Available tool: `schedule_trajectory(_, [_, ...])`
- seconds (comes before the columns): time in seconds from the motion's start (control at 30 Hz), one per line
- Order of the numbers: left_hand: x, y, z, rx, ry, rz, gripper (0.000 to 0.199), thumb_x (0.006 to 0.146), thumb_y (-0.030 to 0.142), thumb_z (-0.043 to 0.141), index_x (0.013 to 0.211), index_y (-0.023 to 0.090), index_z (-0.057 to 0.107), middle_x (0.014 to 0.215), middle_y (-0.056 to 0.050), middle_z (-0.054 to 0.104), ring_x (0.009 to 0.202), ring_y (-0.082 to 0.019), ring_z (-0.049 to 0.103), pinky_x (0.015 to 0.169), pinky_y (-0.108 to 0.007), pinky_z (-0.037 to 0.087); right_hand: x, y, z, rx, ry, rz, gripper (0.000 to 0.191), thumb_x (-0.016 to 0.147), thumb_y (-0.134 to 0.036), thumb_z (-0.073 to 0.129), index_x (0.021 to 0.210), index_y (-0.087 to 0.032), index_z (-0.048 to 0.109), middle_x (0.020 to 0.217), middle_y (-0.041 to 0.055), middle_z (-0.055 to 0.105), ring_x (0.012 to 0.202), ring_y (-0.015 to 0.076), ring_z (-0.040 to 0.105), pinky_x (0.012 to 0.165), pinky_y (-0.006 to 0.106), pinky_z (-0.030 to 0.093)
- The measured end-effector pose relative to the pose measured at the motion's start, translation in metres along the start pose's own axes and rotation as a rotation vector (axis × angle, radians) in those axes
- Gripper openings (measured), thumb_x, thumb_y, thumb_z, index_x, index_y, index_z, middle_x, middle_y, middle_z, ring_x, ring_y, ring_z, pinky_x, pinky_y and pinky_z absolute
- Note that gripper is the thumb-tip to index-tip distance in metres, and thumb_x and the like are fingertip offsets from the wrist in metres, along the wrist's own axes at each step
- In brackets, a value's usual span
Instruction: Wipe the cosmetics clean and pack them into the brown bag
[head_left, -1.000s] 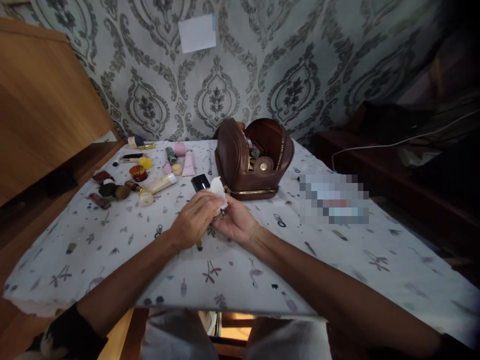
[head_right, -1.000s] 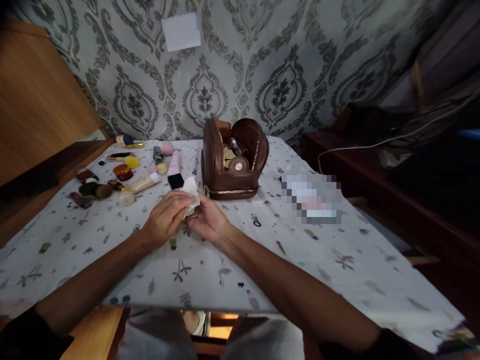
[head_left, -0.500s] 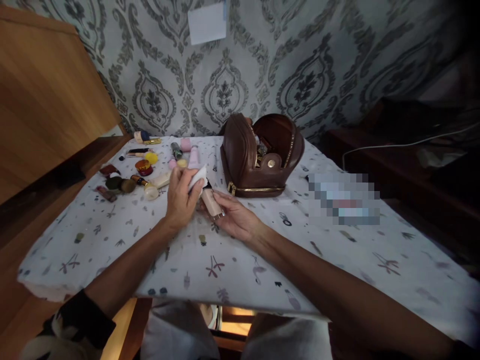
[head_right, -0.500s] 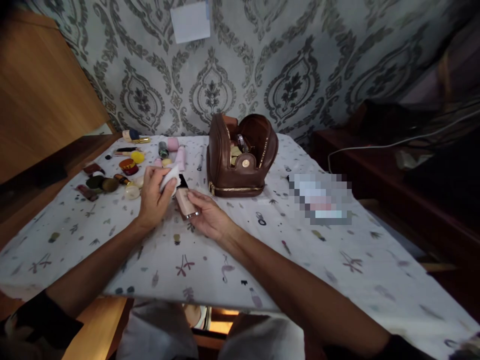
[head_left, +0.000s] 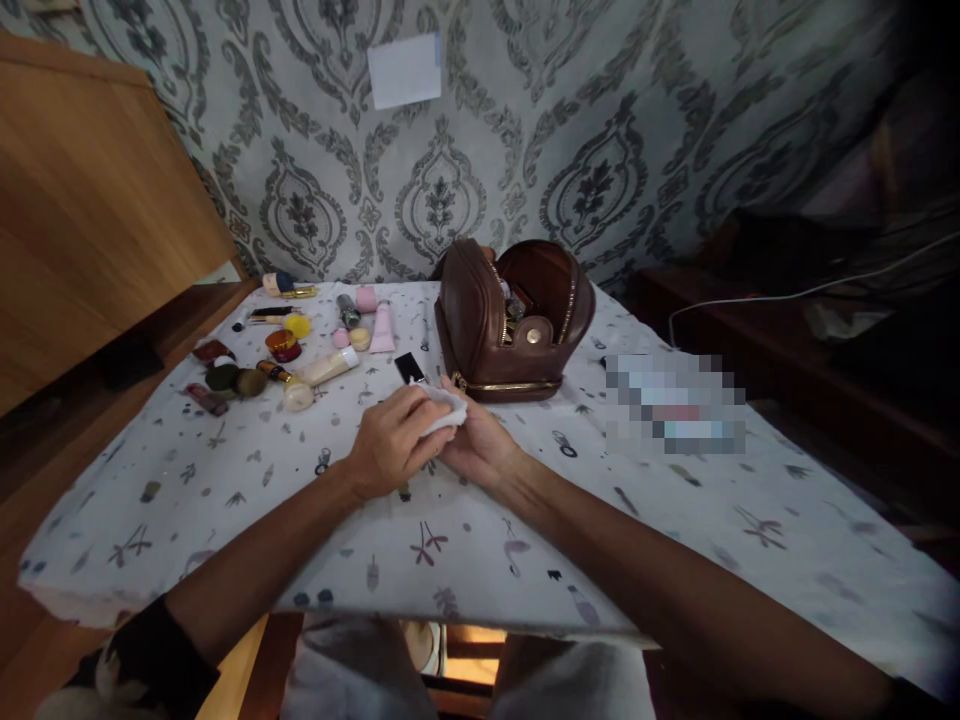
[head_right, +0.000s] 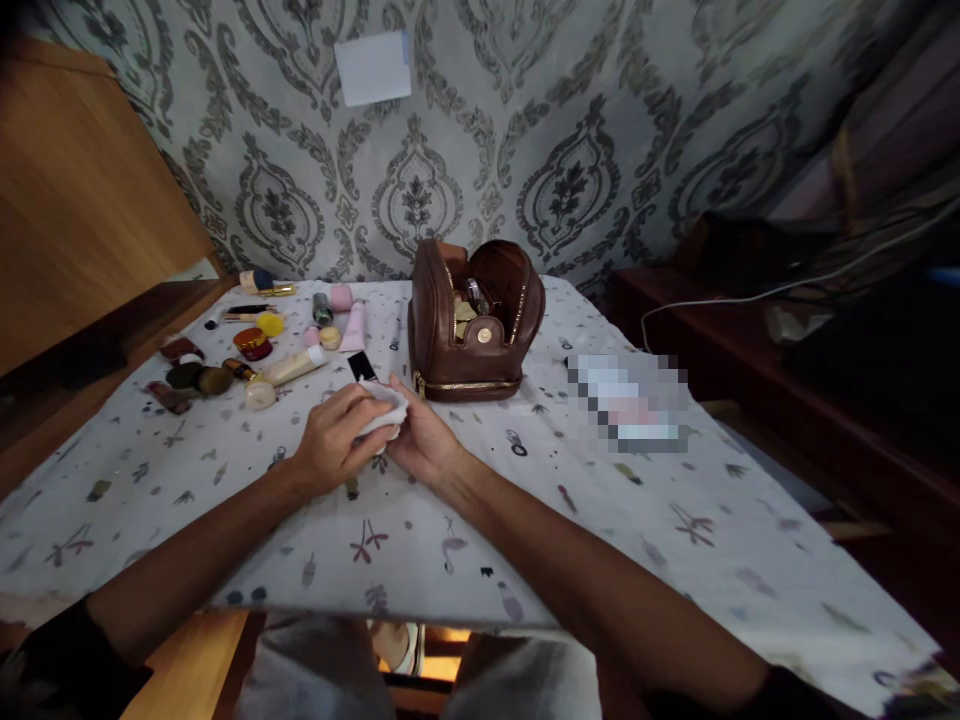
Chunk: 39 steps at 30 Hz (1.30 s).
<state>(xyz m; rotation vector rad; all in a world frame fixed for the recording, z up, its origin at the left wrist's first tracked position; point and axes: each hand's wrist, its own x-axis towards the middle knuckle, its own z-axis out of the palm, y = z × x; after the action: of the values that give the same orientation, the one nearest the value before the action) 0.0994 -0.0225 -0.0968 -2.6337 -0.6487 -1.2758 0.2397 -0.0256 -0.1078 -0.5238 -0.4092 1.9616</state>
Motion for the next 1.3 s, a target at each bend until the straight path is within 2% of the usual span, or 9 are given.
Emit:
schedule_trajectory(0.2, [0.003, -0.026, -0.009, 0.045, 0.122, -0.301, 0.013, 0.096, 0.029, 0.051, 0.098, 0.021, 0.061, 0.084, -0.003, 0.057, 0.081, -0.018, 0.056, 0.073, -0.03, 0.046, -0.004, 0.007, 0.002, -0.183, -0.031, -0.026, 0.018, 0.078, -0.03, 0.078, 0.084, -0.015, 0.07, 0.072, -0.0011, 0.068, 0.064, 0.0103, 0.06, 0.049, 0.019, 0.043])
schedule_trajectory(0.37, [0.002, -0.035, -0.008, -0.021, 0.172, -0.458, 0.013, 0.095, 0.031, 0.051, 0.101, 0.021, 0.057, 0.09, -0.003, 0.06, 0.084, -0.018, 0.058, 0.075, -0.03, 0.047, -0.003, 0.009, 0.0, -0.225, -0.094, -0.039, 0.02, 0.078, -0.028, 0.078, 0.09, -0.013, 0.071, 0.081, 0.0041, 0.072, 0.073, 0.0134, 0.065, 0.061, 0.022, 0.051])
schedule_trajectory(0.47, [0.0, -0.03, -0.005, -0.045, 0.123, -0.423, 0.014, 0.096, 0.031, 0.052, 0.103, 0.02, 0.056, 0.092, -0.003, 0.062, 0.085, -0.018, 0.06, 0.076, -0.03, 0.047, 0.002, 0.01, -0.002, -0.125, -0.028, -0.092, 0.013, 0.079, -0.02, 0.076, 0.09, -0.017, 0.07, 0.082, 0.0, 0.073, 0.073, 0.012, 0.066, 0.069, 0.023, 0.053])
schedule_trajectory(0.57, [-0.002, -0.02, -0.002, -0.032, -0.005, -0.231, 0.015, 0.097, 0.031, 0.049, 0.098, 0.019, 0.058, 0.088, -0.004, 0.061, 0.083, -0.019, 0.06, 0.073, -0.03, 0.048, 0.004, 0.006, -0.003, -0.021, 0.029, -0.117, 0.005, 0.082, -0.013, 0.07, 0.083, -0.017, 0.068, 0.075, -0.003, 0.07, 0.065, 0.009, 0.062, 0.064, 0.019, 0.051])
schedule_trajectory(0.73, [-0.004, -0.005, 0.001, -0.063, -0.104, 0.021, 0.017, 0.097, 0.03, 0.048, 0.092, 0.02, 0.061, 0.082, -0.004, 0.061, 0.078, -0.018, 0.061, 0.069, -0.03, 0.05, 0.002, -0.001, -0.002, 0.029, 0.015, -0.016, 0.011, 0.086, -0.023, 0.069, 0.079, -0.015, 0.066, 0.073, -0.0006, 0.069, 0.068, 0.0109, 0.063, 0.064, 0.02, 0.051])
schedule_trajectory(0.83, [-0.004, -0.012, -0.001, -0.038, -0.049, -0.053, 0.015, 0.096, 0.03, 0.049, 0.096, 0.02, 0.06, 0.083, -0.004, 0.061, 0.077, -0.018, 0.06, 0.068, -0.03, 0.049, 0.001, 0.0, -0.001, 0.007, 0.031, -0.049, 0.007, 0.082, -0.018, 0.072, 0.08, -0.016, 0.066, 0.07, -0.0027, 0.068, 0.063, 0.0097, 0.061, 0.061, 0.02, 0.051])
schedule_trajectory(1.03, [0.001, -0.031, -0.007, -0.075, 0.157, -0.475, 0.015, 0.095, 0.034, 0.051, 0.101, 0.021, 0.053, 0.086, -0.002, 0.061, 0.077, -0.017, 0.058, 0.071, -0.029, 0.046, 0.0, 0.004, -0.001, -0.076, 0.026, -0.026, 0.012, 0.08, -0.019, 0.075, 0.089, -0.018, 0.067, 0.081, 0.0005, 0.073, 0.072, 0.0128, 0.067, 0.064, 0.022, 0.054])
schedule_trajectory(1.13, [0.0, -0.028, -0.005, -0.148, 0.095, -0.517, 0.015, 0.095, 0.035, 0.05, 0.1, 0.021, 0.051, 0.084, -0.001, 0.06, 0.075, -0.017, 0.058, 0.069, -0.028, 0.045, 0.002, 0.004, -0.003, -0.041, 0.035, -0.08, 0.016, 0.075, -0.014, 0.079, 0.084, -0.018, 0.066, 0.076, -0.004, 0.071, 0.068, 0.0088, 0.065, 0.063, 0.018, 0.052])
schedule_trajectory(1.3, [-0.004, -0.014, -0.001, -0.221, -0.087, -0.404, 0.014, 0.094, 0.034, 0.049, 0.087, 0.021, 0.05, 0.078, 0.0, 0.057, 0.072, -0.017, 0.057, 0.067, -0.028, 0.044, 0.004, 0.0, -0.006, 0.034, 0.089, -0.135, 0.018, 0.072, -0.009, 0.08, 0.078, -0.018, 0.065, 0.076, -0.0041, 0.071, 0.066, 0.0086, 0.064, 0.063, 0.019, 0.051])
